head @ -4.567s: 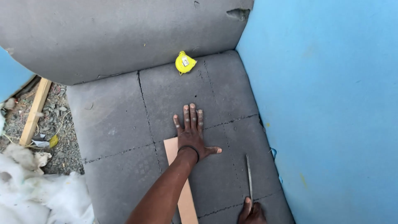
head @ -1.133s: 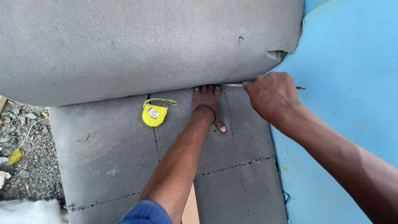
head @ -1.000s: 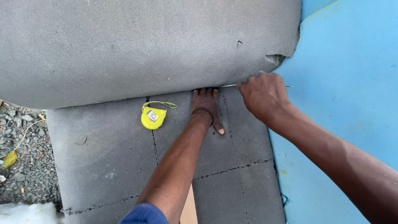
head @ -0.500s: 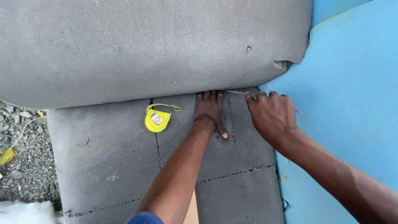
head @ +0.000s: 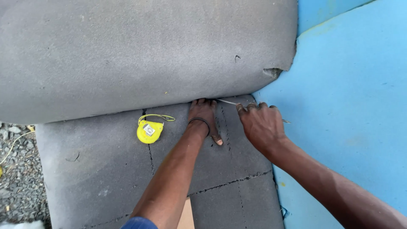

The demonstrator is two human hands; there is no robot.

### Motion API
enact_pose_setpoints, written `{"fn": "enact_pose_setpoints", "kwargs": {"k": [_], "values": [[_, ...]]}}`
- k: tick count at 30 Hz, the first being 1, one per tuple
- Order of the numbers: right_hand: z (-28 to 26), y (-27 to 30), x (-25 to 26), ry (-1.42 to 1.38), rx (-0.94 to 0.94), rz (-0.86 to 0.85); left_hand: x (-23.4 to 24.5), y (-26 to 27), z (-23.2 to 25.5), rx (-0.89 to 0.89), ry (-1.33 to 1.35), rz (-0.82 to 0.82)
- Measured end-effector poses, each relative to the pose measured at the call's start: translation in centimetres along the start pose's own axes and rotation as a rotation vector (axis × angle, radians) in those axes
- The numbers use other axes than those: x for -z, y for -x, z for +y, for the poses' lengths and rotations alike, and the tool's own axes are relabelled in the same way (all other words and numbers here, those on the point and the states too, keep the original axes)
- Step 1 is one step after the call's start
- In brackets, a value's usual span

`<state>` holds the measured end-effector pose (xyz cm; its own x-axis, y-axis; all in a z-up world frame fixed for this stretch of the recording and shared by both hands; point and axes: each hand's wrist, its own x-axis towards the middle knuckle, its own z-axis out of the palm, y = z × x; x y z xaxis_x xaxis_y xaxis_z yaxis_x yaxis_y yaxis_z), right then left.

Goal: Cutting foam padding into sections using a manual blade for furniture upholstery.

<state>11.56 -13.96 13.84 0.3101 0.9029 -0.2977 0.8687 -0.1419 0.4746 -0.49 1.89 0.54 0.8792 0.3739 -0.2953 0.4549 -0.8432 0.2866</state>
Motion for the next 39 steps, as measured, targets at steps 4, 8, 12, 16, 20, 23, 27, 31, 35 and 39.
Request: {"fn": "enact_pose_setpoints", "kwargs": {"k": [4,8,12,16,20,23,27,31,35,39], "values": [[-0.7,-1.5,0.1,0.038,0.035,0.036,-0.4,-0.7,-0.4,-0.005,0.136,-0.035],[-1.6,-4.0,-2.4,0.113,0.073,0.055,0.9,-0.4,-0.4,-0.003,0.154,-0.103],[-2.3,-7.5,-1.1,0.199,0.131,0.156,-0.8,-0.9,-0.1,0.026,0.103,-0.171],[-0.8,-8.0,-1.7,0.116,0.093,-0.009,-2.7,-1.0,0.7,0.054,0.008,-0.066],[1.1,-6.5,0.2,0.114,0.151,0.05,-2.4,-0.9,0.9,0.085,0.047,-0.157],[2.1,-7.6,-3.1,0.139,0.197,0.189,-5.5,-3.9,0.4,0.082,-0.043,-0.158],[1.2,-6.5,-2.7,0.159,0.201,0.173,1.6,-0.6,2.0,0.15,0.081,-0.167],[0.0,-4.1,-0.3,0.092,0.194,0.294,0.8,-1.0,1.1,0.089,0.028,-0.119],[-0.5,-6.3,-1.9,0.075,0.115,0.037,-0.1,-1.8,0.1,0.029,-0.006,-0.093],[1.2,-11.2,-4.6,0.011,0.126,-0.078,3.3,0.8,1.0,0.048,0.026,-0.129]]}}
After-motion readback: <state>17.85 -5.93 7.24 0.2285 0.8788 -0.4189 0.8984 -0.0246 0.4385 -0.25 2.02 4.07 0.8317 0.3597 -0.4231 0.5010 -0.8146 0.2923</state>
